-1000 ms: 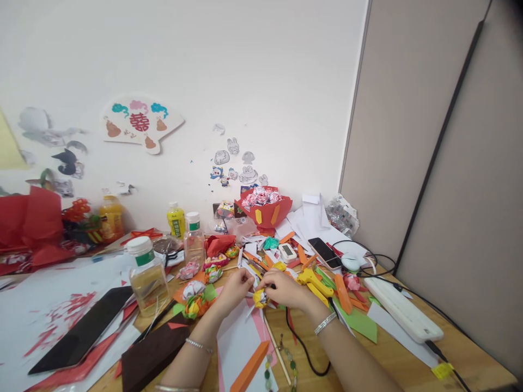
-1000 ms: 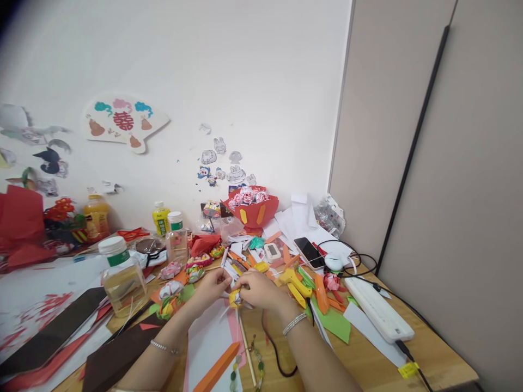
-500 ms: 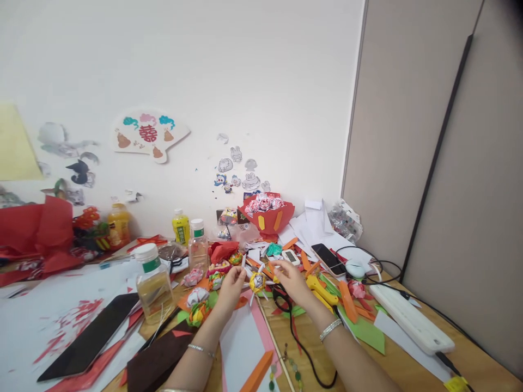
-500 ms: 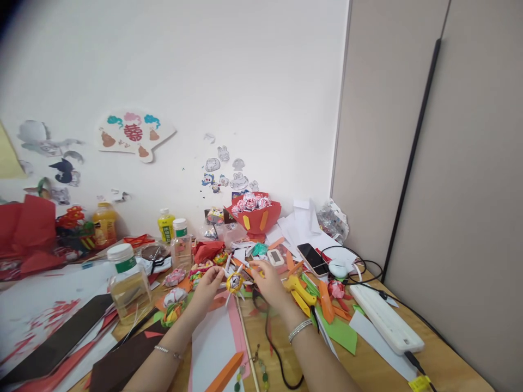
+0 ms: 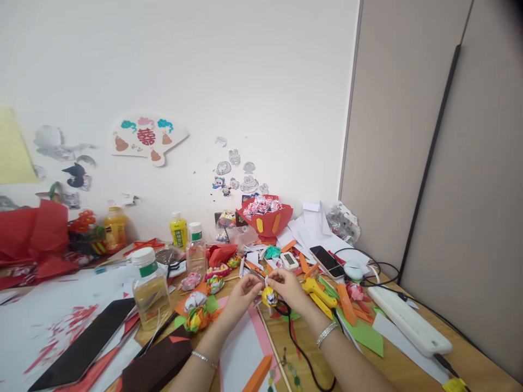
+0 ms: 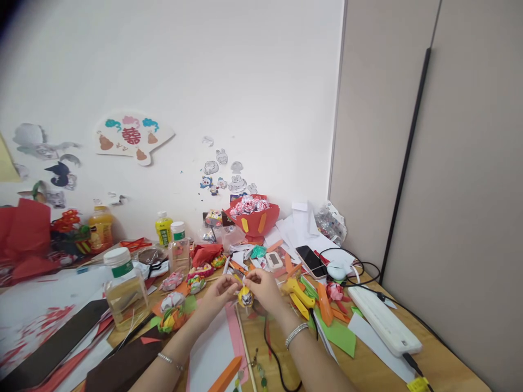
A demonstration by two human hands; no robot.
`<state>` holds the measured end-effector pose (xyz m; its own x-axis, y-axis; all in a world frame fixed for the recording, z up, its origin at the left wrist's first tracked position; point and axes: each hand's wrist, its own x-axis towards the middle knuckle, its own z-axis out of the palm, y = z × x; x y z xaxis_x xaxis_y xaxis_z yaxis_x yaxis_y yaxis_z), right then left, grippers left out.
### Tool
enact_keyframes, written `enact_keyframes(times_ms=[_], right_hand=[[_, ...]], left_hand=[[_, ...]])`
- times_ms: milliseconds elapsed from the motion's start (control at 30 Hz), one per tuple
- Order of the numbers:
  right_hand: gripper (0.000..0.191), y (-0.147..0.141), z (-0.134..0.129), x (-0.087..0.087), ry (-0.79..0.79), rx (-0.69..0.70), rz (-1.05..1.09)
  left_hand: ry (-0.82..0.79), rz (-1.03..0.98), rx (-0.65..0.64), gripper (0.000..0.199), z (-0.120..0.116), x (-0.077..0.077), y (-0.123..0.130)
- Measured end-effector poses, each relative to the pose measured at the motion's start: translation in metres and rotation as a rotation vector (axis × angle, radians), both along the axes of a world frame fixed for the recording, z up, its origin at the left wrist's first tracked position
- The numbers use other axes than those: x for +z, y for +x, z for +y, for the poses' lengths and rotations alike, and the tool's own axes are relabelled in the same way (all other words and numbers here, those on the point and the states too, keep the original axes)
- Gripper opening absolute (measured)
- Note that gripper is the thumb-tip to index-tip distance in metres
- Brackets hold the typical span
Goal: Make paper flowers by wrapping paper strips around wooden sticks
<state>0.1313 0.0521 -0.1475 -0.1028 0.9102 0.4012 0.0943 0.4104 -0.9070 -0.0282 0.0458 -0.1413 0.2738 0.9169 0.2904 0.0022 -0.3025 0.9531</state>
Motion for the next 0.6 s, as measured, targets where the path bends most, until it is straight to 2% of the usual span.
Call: enact_keyframes(times_ms=[133, 400, 600], right_hand=[[0.013, -0.002, -0.005, 0.004, 0.097, -0.037, -0.095], [0.009, -0.001, -0.007, 0.004, 0.138, -0.105, -0.192], [0.004, 0.001, -0.013, 0.01, 0.301, -0.145, -0.342]], left_hand=[[0.017, 0.042, -0.003, 0.04, -0.001, 0.001, 0.0], [0.127, 0.105, 0.111, 0.025, -0.001, 0.002, 0.003], [0.228, 0.111, 0.145, 0.018, -0.002, 0.0, 0.004]])
